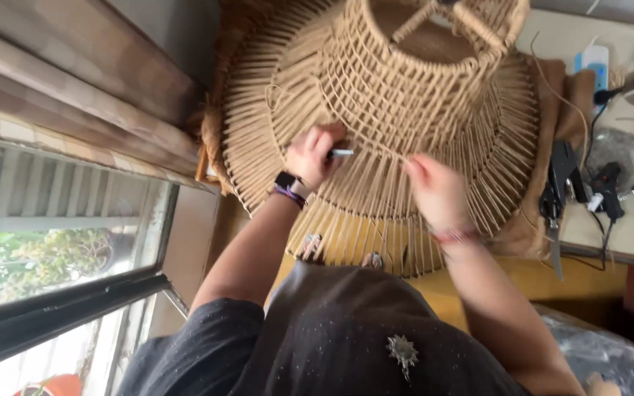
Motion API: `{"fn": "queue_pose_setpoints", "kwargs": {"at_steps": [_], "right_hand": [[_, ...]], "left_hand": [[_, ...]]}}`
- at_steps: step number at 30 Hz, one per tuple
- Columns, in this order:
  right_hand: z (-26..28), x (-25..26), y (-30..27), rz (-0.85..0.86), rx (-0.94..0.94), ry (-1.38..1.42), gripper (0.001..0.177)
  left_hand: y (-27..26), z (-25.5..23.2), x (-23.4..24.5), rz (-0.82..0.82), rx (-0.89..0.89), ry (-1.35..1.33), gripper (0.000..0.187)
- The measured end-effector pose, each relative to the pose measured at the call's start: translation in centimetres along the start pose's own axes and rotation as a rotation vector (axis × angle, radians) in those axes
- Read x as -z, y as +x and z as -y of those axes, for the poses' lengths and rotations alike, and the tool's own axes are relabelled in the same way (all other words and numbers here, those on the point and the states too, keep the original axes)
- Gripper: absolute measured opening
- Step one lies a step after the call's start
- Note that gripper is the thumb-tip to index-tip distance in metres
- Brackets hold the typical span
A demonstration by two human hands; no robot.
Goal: Weave and trim wicker strands on a large lampshade structure
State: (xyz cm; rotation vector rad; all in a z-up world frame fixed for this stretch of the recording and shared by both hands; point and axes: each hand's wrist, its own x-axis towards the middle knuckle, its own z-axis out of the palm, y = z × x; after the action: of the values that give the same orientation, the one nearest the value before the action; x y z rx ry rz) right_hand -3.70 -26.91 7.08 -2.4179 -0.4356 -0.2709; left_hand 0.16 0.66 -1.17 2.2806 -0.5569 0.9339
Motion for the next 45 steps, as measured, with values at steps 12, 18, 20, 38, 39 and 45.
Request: {"fn": "queue_pose_setpoints", "kwargs": {"at_steps": [12, 18, 20, 38, 39, 45], "right_hand": [[1.0, -0.6, 0.9, 0.158, -0.127, 0.176, 0.021], [-2.5, 6.5, -3.3, 0.167, -0.238, 0.186, 0.018], [-4.8, 6.4, -4.5, 0.252, -0.251, 0.161, 0.017], [0.5, -6.3, 1.3, -0.123, -0.037, -0.178, 0.056], [-0.6, -7.6, 0.9, -0.121, -0.043, -0.179, 0.056], [-6.5, -10.3, -2.0, -0.328, -0.06, 0.424, 0.022]], "left_hand": [[-0.5, 0.3, -1.4, -0.018, 0.025, 0.035, 0.038], [0.7, -0.6, 0.3, -0.009, 0.004, -0.017, 0.047], [0.4, -0.5, -0.3, -0.013, 0.039, -0.063, 0.042], [5.9, 8.6, -0.6, 0.458, 0.527, 0.98, 0.011], [7.8, 7.4, 1.9, 0.464, 0.524, 0.978, 0.011], [8.9, 6.0, 7.1, 0.774, 0.11, 0.69, 0.061]]}}
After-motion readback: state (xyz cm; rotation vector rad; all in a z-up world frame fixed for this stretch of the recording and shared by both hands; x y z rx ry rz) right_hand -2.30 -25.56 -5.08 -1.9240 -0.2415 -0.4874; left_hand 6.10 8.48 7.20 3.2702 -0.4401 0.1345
